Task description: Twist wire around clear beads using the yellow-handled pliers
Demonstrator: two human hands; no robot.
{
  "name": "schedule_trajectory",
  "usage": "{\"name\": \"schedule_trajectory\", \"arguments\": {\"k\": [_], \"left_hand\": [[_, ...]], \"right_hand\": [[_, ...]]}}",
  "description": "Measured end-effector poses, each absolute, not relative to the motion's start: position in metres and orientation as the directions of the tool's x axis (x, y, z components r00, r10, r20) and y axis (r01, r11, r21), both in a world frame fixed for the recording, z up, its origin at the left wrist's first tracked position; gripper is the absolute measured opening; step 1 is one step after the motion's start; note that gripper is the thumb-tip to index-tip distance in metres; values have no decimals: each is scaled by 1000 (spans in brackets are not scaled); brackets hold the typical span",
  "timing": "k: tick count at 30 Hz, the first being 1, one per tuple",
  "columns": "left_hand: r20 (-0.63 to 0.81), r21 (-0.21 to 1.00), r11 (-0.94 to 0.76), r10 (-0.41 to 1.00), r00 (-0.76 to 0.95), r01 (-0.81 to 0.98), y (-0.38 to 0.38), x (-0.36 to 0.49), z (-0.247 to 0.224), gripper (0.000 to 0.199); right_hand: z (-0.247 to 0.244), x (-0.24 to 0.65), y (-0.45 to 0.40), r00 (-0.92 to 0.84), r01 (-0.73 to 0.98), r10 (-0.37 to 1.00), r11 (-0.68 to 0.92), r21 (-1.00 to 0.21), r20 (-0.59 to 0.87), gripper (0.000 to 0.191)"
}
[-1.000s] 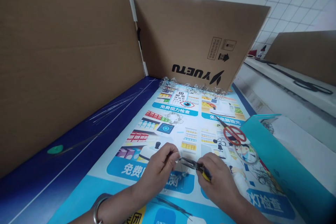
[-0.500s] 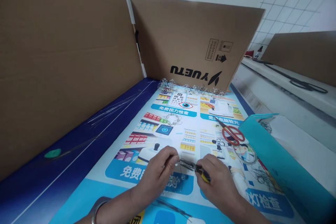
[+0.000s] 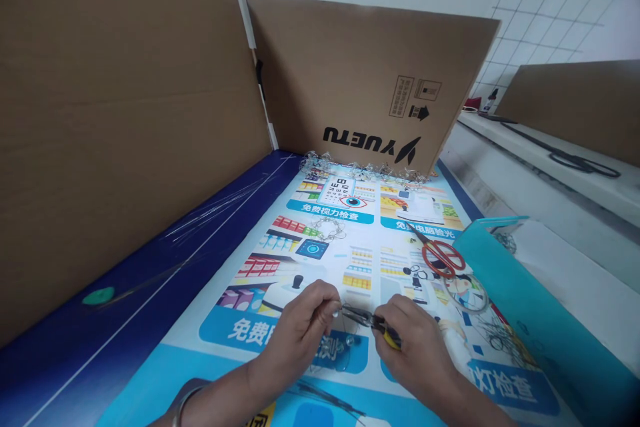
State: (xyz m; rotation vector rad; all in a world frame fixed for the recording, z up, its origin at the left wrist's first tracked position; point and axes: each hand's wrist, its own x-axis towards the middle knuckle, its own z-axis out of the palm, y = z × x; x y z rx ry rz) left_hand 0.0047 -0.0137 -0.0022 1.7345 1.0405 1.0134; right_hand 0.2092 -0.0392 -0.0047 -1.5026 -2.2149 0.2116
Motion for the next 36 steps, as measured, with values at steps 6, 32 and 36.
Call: {"name": "schedule_trajectory", "arguments": {"k": [6, 32, 36], "left_hand": [[219, 924, -309, 910, 353, 224, -13, 4, -4, 17], [107, 993, -120, 926, 362, 14, -8, 2, -2, 18], [89, 996, -92, 923, 375, -8, -9, 2, -1, 19]], "right_hand": [[-4, 210, -40, -308, 851, 919, 382, -360, 247, 9], [7, 211, -36, -319, 699, 946, 192, -689, -60, 9], [4, 211, -38, -330, 705, 942, 205, -679, -58, 9]]}}
